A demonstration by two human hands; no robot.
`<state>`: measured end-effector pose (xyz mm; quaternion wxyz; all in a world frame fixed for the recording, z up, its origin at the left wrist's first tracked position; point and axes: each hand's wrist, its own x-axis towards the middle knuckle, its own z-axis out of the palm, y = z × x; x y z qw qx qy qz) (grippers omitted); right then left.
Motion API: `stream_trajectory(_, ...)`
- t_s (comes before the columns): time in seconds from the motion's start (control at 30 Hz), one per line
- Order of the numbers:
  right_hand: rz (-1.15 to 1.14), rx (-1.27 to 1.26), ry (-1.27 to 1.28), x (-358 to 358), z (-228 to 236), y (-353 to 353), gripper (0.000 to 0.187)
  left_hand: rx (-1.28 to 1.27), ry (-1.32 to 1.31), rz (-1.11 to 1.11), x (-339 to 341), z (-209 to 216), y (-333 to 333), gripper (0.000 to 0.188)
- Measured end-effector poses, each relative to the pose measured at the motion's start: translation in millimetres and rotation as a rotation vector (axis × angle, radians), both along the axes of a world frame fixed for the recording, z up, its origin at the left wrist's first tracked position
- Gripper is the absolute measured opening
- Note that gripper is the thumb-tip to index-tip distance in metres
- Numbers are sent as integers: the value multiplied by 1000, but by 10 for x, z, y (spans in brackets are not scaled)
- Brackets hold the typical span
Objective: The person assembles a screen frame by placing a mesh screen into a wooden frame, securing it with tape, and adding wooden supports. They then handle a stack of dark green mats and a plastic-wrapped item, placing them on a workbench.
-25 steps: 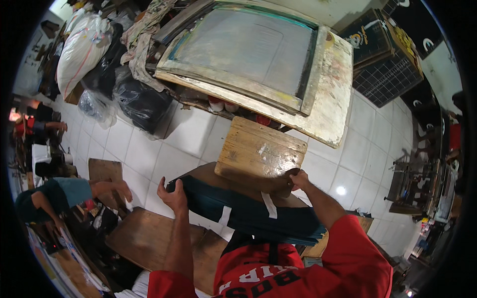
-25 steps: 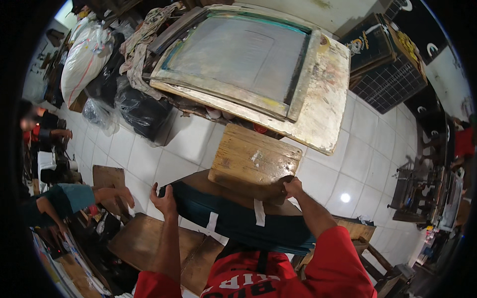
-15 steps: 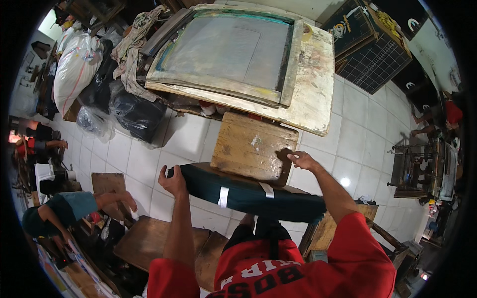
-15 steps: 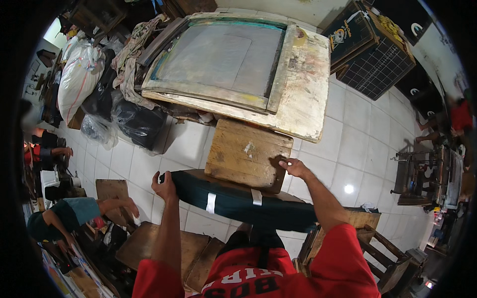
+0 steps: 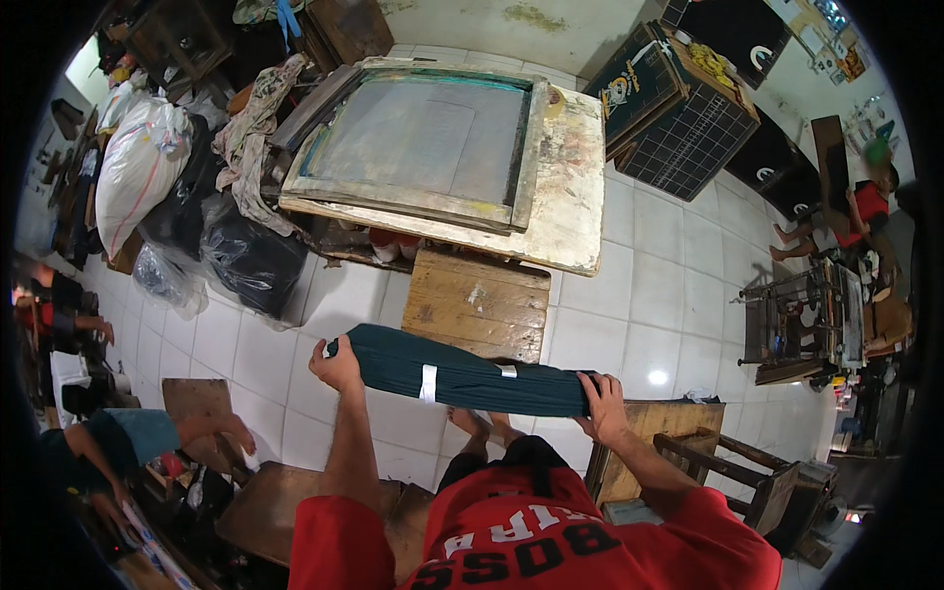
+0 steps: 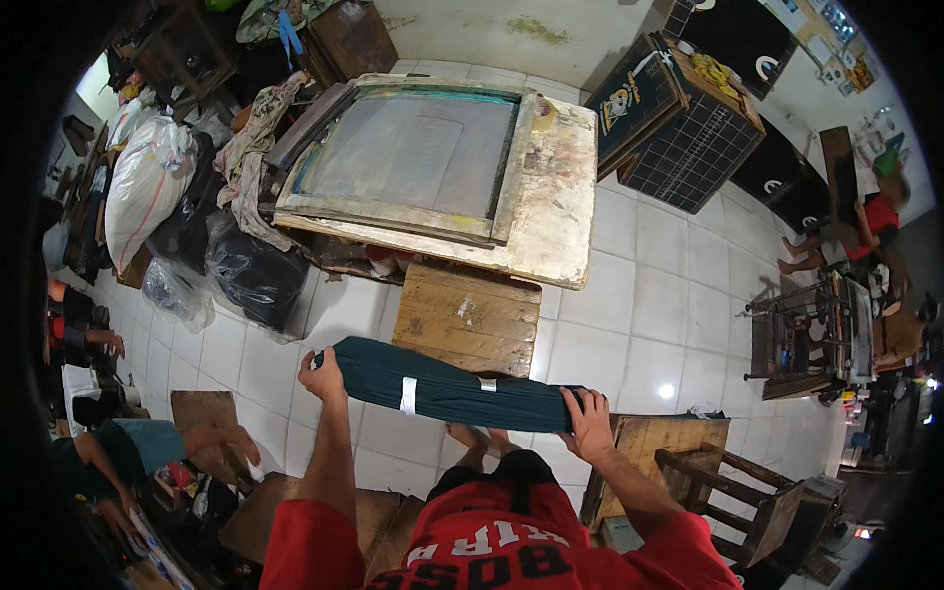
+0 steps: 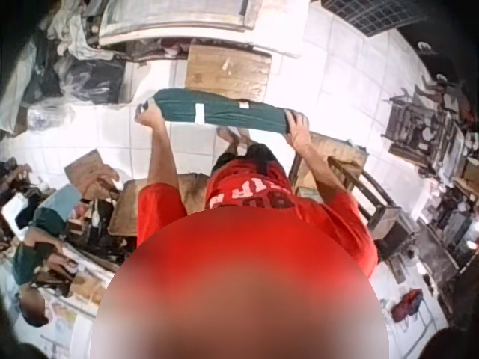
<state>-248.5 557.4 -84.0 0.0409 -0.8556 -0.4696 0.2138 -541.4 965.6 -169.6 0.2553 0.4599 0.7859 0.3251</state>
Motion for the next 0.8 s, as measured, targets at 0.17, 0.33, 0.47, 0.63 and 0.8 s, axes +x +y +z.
stream_trajectory(0.17,35,83,-52,-59,-107,-68,89,4,-20,61,-187,-91,-77,48)
stream_trajectory(0.33,-20,160,-53,-82,-110,-74,88,-34,9,17,-67,-163,68,51)
stream_trajectory(0.47,-33,216,-39,8,-172,-78,90,-127,8,-64,-51,-155,180,65)
stream_trajectory(0.63,14,192,-17,93,-175,-141,100,68,-228,-186,-269,-57,-23,101)
stream_trajectory(0.8,59,61,14,179,-20,-177,119,47,-41,-72,-321,-10,-776,104)
